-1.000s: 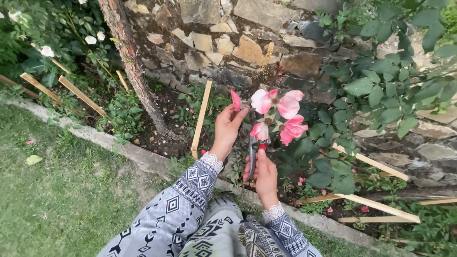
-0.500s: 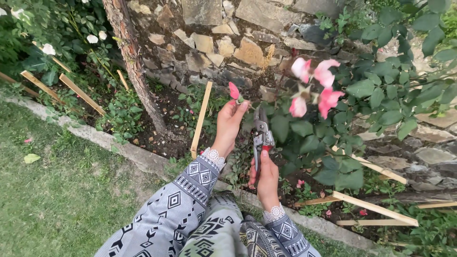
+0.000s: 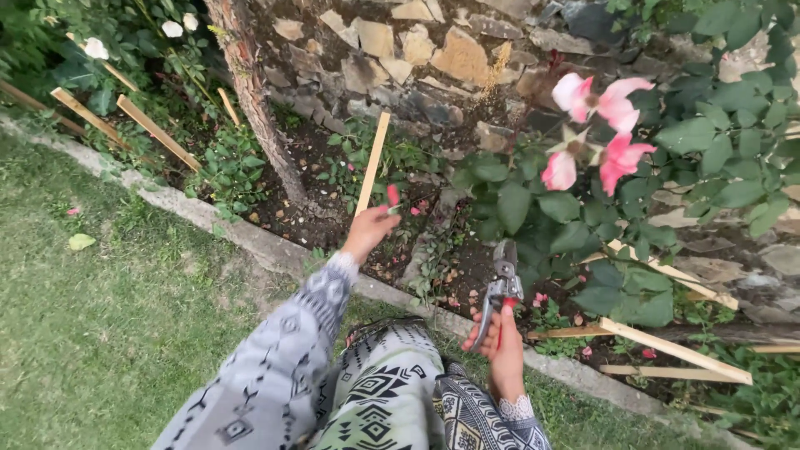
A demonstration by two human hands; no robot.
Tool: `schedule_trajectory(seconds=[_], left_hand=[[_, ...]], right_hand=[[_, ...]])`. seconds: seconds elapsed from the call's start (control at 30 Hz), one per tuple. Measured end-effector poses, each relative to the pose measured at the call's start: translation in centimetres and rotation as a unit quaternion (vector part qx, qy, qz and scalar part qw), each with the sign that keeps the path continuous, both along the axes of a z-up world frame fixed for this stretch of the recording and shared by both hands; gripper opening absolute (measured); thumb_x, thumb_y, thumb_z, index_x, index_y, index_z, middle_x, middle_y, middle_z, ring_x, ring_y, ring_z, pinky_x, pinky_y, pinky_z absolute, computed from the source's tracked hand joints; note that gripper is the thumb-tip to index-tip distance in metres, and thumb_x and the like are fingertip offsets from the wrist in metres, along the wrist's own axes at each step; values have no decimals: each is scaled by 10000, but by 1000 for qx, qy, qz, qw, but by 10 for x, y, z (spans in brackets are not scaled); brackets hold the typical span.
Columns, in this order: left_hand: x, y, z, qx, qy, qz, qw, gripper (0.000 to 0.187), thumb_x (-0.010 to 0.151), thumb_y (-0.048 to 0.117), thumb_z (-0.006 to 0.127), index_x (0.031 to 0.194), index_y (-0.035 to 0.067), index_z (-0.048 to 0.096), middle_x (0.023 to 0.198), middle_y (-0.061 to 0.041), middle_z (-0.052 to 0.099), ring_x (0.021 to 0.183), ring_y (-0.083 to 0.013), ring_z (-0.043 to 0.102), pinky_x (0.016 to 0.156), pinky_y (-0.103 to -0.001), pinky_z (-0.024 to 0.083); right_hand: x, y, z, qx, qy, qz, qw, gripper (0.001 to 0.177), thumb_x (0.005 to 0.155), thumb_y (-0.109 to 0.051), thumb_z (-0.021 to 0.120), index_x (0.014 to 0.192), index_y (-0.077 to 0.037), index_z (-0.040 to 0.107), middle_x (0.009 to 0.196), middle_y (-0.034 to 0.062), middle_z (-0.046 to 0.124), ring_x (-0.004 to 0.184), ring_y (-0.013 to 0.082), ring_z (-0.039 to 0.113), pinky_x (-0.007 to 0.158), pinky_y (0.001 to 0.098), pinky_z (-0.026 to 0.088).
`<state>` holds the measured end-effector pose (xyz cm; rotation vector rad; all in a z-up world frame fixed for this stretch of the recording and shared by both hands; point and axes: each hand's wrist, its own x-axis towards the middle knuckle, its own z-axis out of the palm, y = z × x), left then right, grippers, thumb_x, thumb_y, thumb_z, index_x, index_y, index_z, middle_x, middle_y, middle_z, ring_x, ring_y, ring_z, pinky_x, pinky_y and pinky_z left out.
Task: Pruning rose bushes in a garden using pruning shears.
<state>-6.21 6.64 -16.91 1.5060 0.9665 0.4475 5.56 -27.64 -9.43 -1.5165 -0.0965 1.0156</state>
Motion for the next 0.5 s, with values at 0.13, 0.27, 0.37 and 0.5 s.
schedule_trajectory(seconds=[0.13,0.27,0.37,0.5], left_hand=[[61,68,-22,137,135,-181,964,951,941,526,746,1474,-141,327,1476,-343,394,1363,-403,424,1123,-430,349],[65,63,-2,253,107,-107,956,951,920,477,746,1483,-161,321,1500,-350,417,1411,-406,426,1174,-426,364],[65,27,48,240,20,-95,966,648,933,321,728,1407,-68,520,1415,-265,572,1288,-344,585,1066,-405,482],[84,-12,110,224,-143,-90,960,367,928,90,745,1286,37,680,1255,-130,731,1121,-217,729,956,-323,582]], right_hand=[[-1,-17,-5,6,17,-29,999,707,1037,-599,283,1060,4,652,734,88,659,641,224,681,668,394,596],[1,-32,-2,14,-6,-40,999,689,1047,-586,283,1076,1,643,767,94,677,685,233,703,704,376,587],[-1,-38,-4,12,-11,-52,999,687,1054,-585,273,1083,-4,640,778,94,681,699,233,707,712,363,572],[2,-43,2,20,-14,-63,998,690,1057,-584,264,1085,-7,641,784,86,680,702,226,704,710,361,568]])
